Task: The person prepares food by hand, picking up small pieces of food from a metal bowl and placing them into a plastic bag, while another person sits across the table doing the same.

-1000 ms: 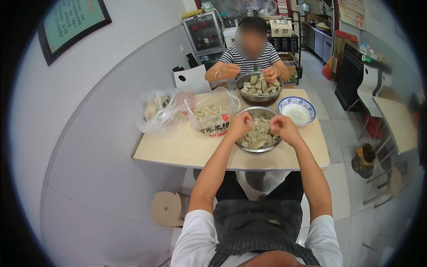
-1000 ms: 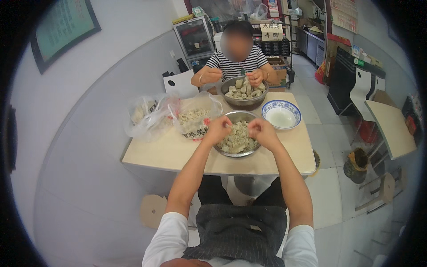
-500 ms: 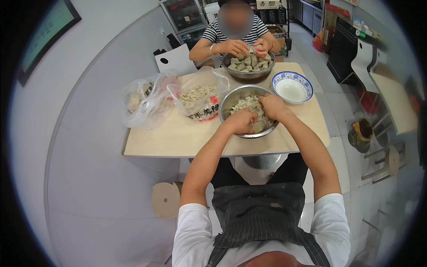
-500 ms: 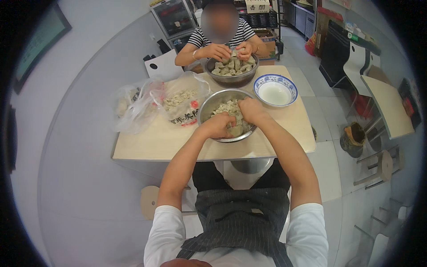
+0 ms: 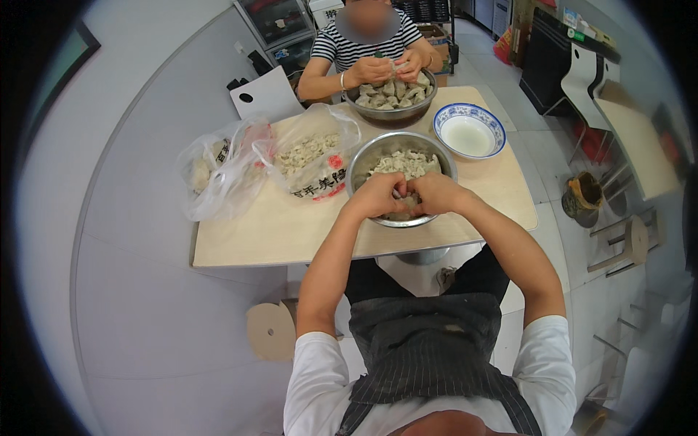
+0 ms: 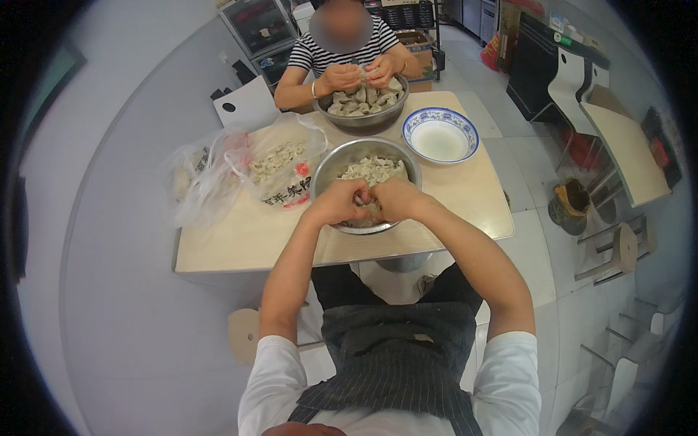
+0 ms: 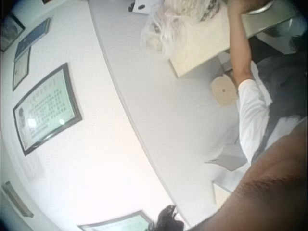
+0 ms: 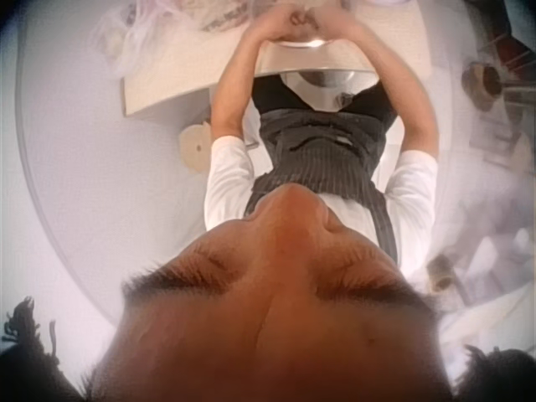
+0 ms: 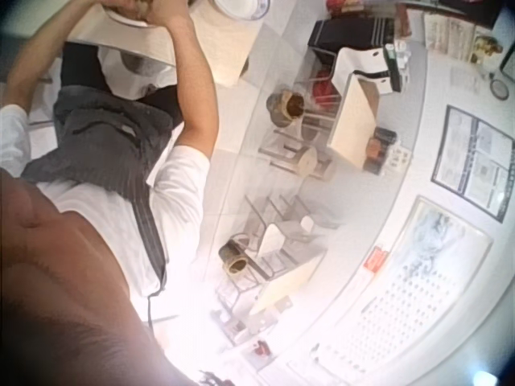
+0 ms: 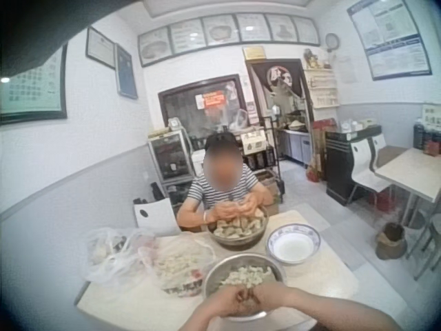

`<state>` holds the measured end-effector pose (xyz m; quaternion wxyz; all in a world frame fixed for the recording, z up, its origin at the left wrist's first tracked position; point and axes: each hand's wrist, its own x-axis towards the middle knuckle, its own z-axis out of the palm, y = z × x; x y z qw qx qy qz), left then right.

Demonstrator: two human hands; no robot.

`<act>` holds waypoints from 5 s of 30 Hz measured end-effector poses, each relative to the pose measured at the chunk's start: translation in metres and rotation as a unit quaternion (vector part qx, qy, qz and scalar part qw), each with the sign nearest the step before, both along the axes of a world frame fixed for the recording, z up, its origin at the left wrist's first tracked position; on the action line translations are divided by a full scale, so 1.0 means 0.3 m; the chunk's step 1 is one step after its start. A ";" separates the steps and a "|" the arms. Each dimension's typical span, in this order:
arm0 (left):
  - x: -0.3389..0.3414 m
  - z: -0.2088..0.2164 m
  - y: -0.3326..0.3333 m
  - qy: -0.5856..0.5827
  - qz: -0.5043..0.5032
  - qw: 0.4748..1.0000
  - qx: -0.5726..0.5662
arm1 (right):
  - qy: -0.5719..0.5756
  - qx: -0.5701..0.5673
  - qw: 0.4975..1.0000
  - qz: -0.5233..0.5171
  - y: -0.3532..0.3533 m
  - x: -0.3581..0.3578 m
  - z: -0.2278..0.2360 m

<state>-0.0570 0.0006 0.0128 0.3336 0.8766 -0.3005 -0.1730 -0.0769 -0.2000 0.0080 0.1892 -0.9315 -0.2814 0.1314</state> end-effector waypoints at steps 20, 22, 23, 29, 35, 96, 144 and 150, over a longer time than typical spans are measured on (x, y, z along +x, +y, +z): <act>-0.034 0.051 -0.072 -0.254 0.128 0.946 -0.157 | 0.198 0.576 0.746 -0.267 0.044 0.030 0.024; -0.038 0.045 -0.072 -0.301 0.130 0.931 -0.163 | 0.240 0.654 0.661 -0.280 0.059 0.049 0.000; -0.042 0.042 -0.070 -0.319 0.130 0.925 -0.161 | 0.246 0.661 0.648 -0.289 0.069 0.055 -0.008; -0.062 0.029 -0.024 -0.361 0.128 0.910 -0.156 | 0.228 0.659 0.628 -0.346 0.148 0.076 0.005; -0.094 0.022 0.013 -0.327 0.140 0.920 -0.166 | 0.176 0.646 0.649 -0.362 0.179 0.076 -0.004; 0.047 0.048 0.011 0.078 0.149 0.962 -0.215 | 0.019 0.440 0.886 -0.143 -0.003 0.065 -0.021; 0.001 0.097 -0.032 -0.085 0.130 0.969 -0.192 | 0.140 0.542 0.811 -0.169 0.025 0.031 0.005; 0.097 0.017 0.054 -0.185 0.218 0.944 -0.163 | 0.161 0.590 0.776 -0.155 -0.007 0.024 -0.007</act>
